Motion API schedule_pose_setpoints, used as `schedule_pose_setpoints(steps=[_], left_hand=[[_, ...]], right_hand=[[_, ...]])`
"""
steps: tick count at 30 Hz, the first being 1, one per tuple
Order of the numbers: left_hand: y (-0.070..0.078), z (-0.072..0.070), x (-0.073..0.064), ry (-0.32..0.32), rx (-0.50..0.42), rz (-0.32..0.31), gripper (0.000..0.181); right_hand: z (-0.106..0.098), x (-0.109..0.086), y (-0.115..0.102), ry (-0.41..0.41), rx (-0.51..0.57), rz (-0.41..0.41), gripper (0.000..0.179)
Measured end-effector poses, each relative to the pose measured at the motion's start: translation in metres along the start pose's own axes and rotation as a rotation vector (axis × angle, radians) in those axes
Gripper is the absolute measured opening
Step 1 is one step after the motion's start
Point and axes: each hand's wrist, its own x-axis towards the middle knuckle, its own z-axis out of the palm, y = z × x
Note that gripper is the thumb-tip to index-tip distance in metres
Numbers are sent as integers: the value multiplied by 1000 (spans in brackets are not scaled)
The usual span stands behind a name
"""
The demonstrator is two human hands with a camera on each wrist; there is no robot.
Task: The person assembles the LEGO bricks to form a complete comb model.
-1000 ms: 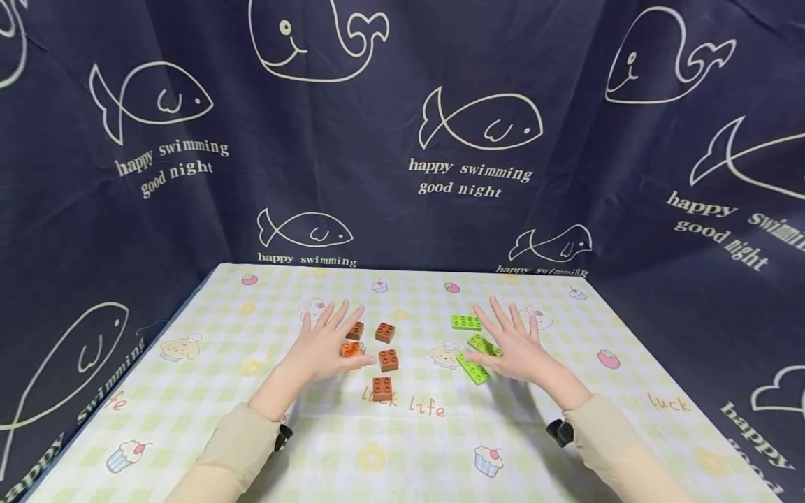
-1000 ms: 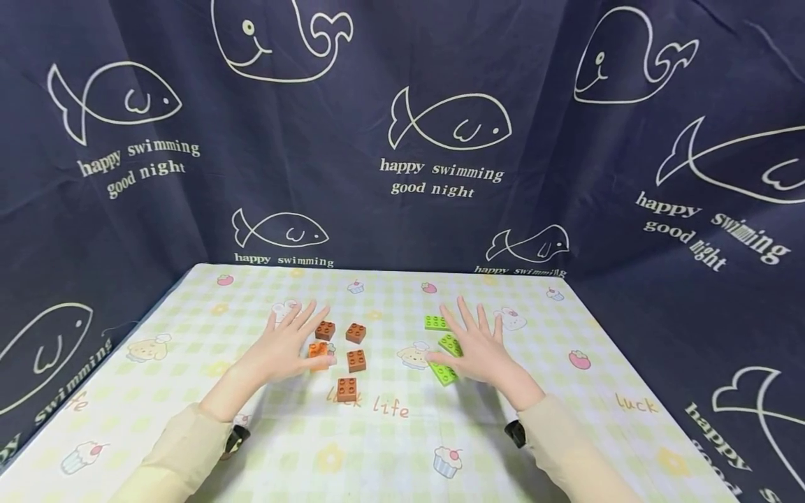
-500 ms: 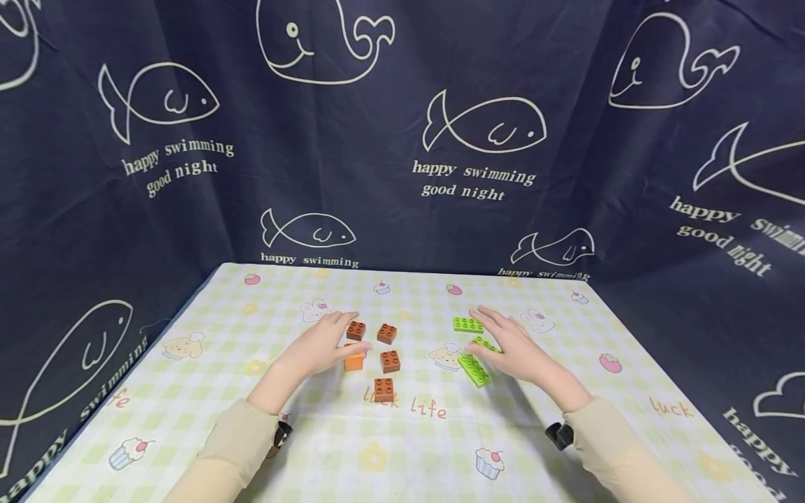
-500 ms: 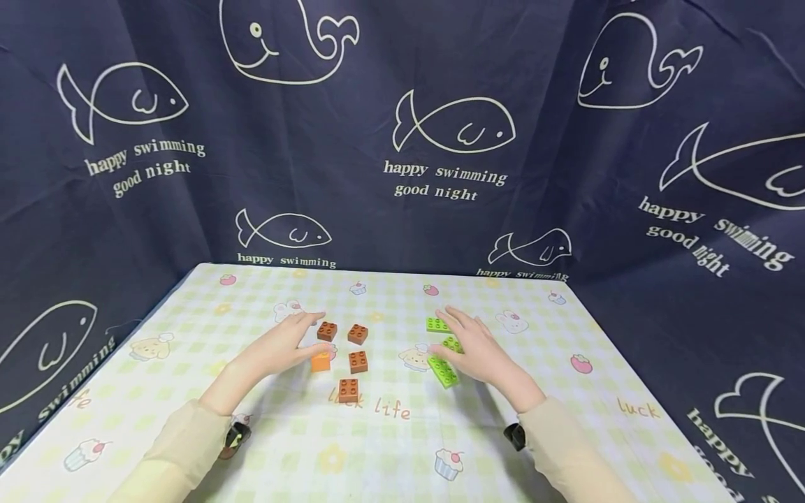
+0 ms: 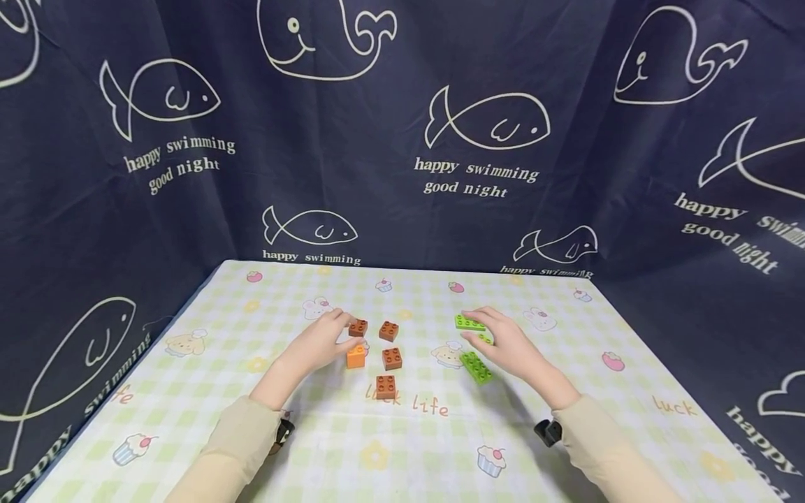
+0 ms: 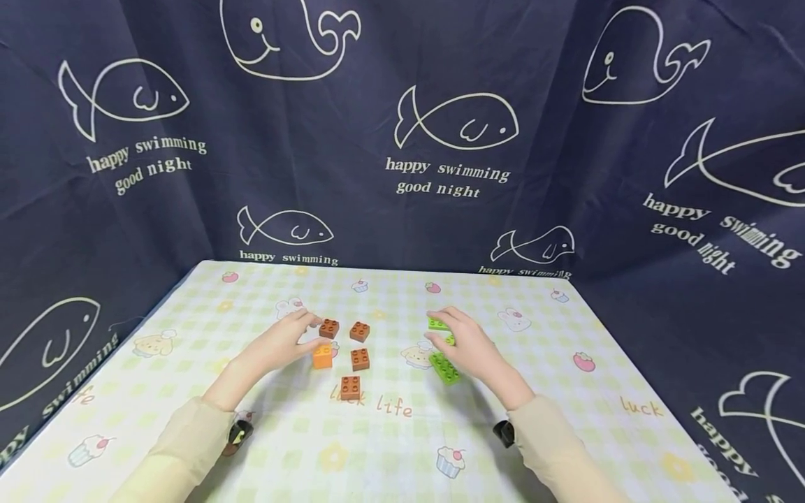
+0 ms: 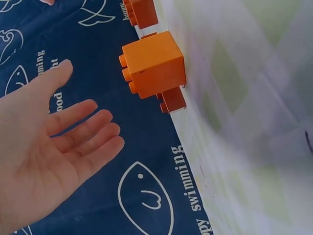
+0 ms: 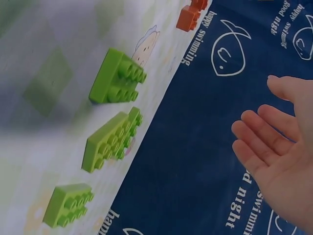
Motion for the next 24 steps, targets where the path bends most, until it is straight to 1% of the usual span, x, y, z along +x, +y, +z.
schedule_pose_setpoints(steps=[4, 8, 13, 17, 21, 24], left_hand=[[-1, 2, 0, -10, -11, -9, 32], [-1, 6, 0, -20, -30, -17, 31], [-4, 11, 0, -21, -32, -20, 35], [-5, 11, 1, -30, -64, -22, 40], [-6, 12, 1, -38, -67, -17, 40], [-7, 12, 1, -43, -58, -35, 39]], right_hand=[[4, 2, -4, -1, 24, -34, 32], [10, 2, -7, -4, 26, -65, 31], [16, 3, -11, -1, 33, -81, 33], [21, 7, -14, 8, 34, -98, 32], [26, 10, -17, 10, 50, -117, 31], [30, 12, -19, -5, 64, -132, 30]])
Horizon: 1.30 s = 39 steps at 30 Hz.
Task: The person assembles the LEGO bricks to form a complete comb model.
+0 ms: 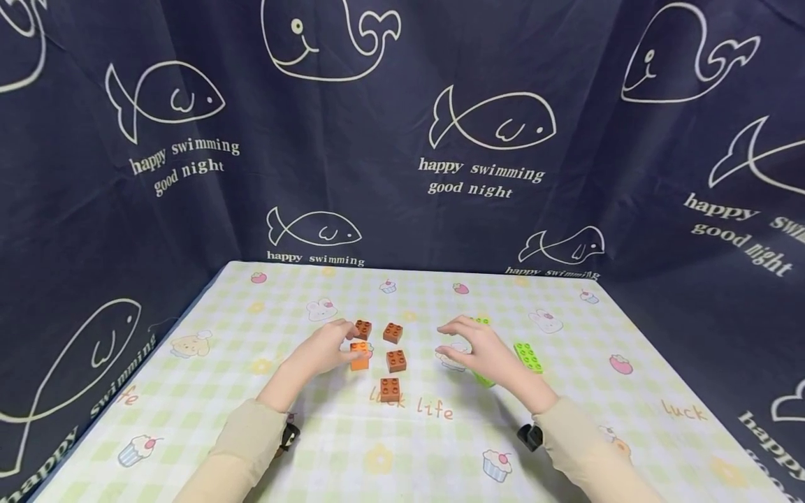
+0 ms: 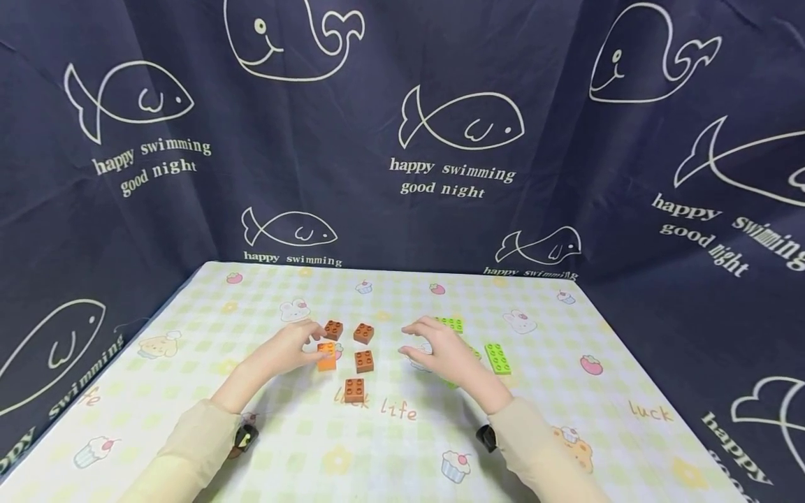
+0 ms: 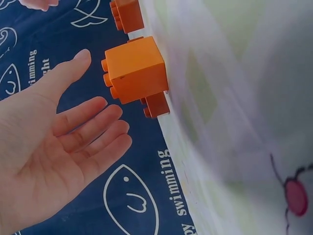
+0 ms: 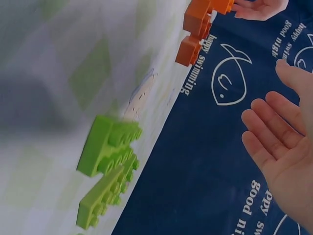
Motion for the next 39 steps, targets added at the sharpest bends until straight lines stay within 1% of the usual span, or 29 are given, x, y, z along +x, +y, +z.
schedule_pose_setpoints(steps=[3, 6, 11, 19, 29, 35, 39], left_hand=[[-2, 1, 1, -7, 5, -18, 38], [-3, 1, 1, -15, 4, -23, 37], [-6, 2, 0, -28, 3, -28, 36], [-9, 1, 1, -37, -6, -38, 36], [-11, 4, -1, -55, -13, -43, 35], [-8, 5, 1, -64, -32, -47, 36], [-9, 7, 2, -52, -31, -33, 33]], right_hand=[[5, 2, -2, -15, 7, -3, 29], [9, 3, -5, -25, 15, 9, 29], [16, 8, -11, -67, 36, 20, 28], [30, 14, -18, -135, 74, -37, 21], [40, 20, -29, -183, 120, -73, 18], [43, 21, -33, -222, 159, -68, 18], [44, 21, -35, -248, 173, -75, 17]])
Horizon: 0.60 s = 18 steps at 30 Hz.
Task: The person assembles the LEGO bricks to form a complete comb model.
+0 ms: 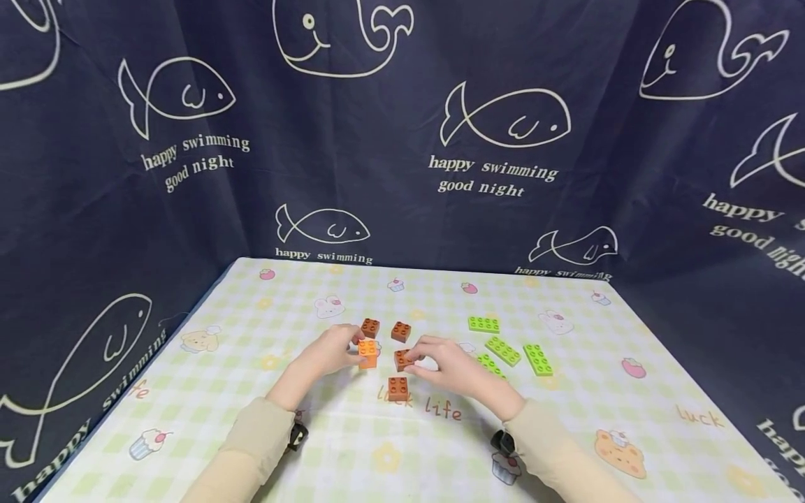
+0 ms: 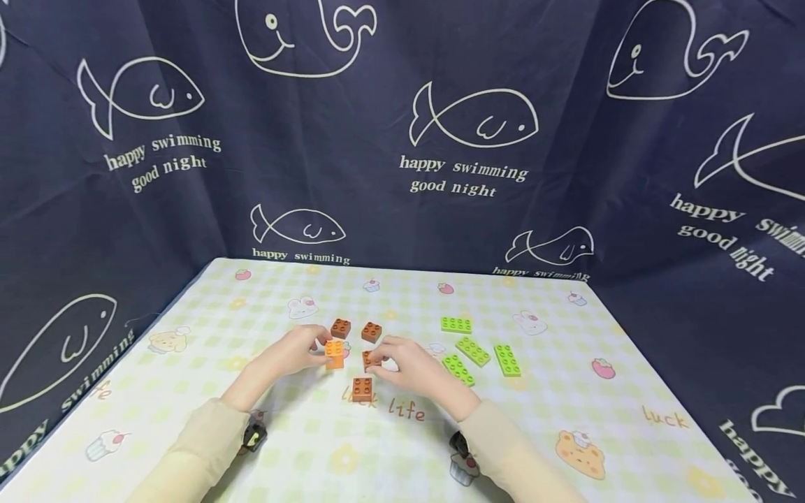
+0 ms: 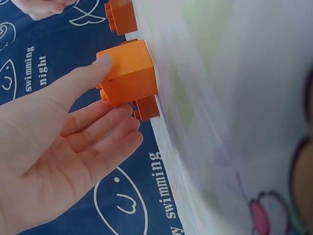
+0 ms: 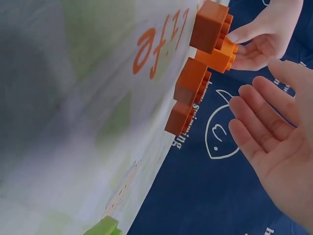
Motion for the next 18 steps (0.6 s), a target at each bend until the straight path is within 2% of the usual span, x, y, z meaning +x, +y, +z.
schedule_pose_setpoints(steps=[9, 18], left_hand=[[2, -1, 2, -4, -9, -11, 27], [0, 2, 2, -20, -26, -33, 26]], right_hand=[[5, 3, -3, -87, 6, 52, 22], [18, 5, -6, -119, -66, 54, 27]])
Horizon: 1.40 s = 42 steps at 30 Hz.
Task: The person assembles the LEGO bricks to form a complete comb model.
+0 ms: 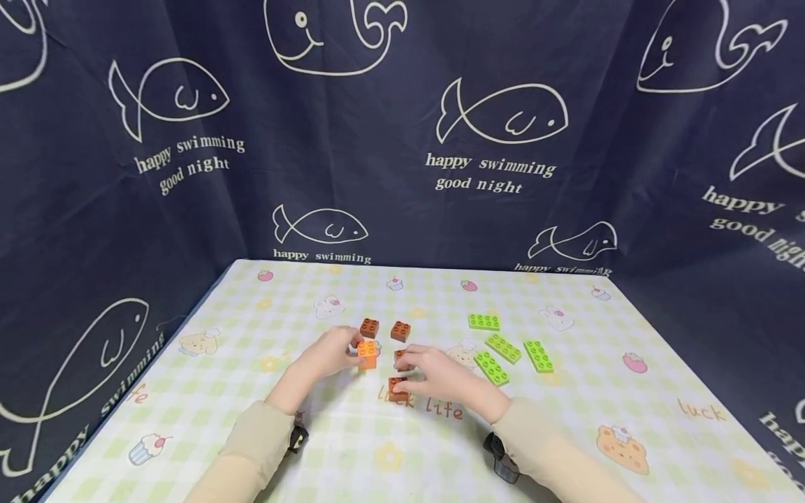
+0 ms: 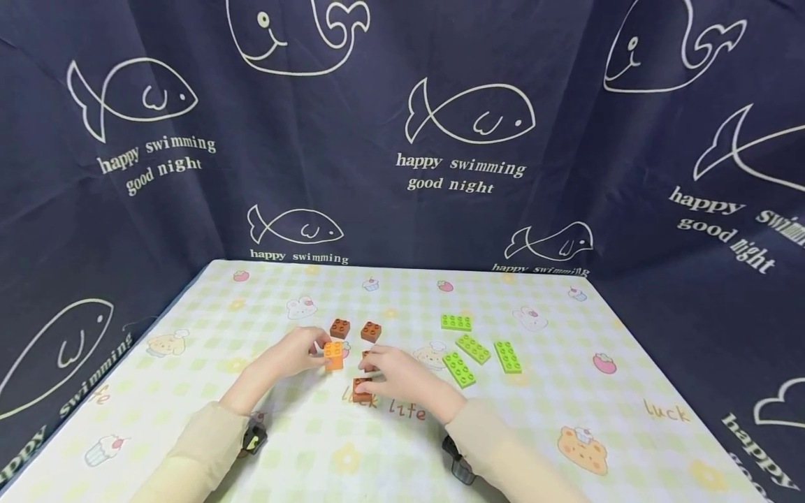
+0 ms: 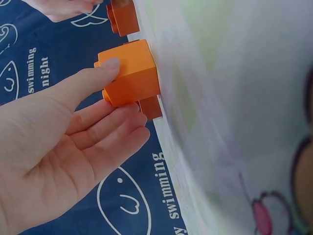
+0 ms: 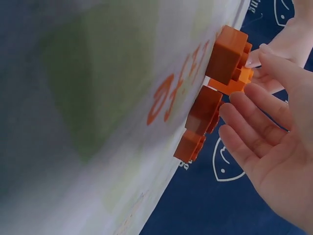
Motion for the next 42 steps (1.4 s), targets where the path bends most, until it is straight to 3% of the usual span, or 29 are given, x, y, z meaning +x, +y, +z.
schedule_pose_setpoints(steps=[11, 18, 32, 42], left_hand=[[-1, 3, -2, 15, -23, 28, 34], [-4, 5, -1, 6, -30, 44, 27], [-6, 3, -2, -2, -49, 66, 26], [-10, 5, 0, -25, -135, 63, 26]], right_hand=[[4, 1, 0, -50, 22, 54, 39], [6, 0, -1, -94, 9, 75, 36], [10, 2, -2, -105, 17, 120, 37], [8, 2, 2, -90, 46, 150, 32]])
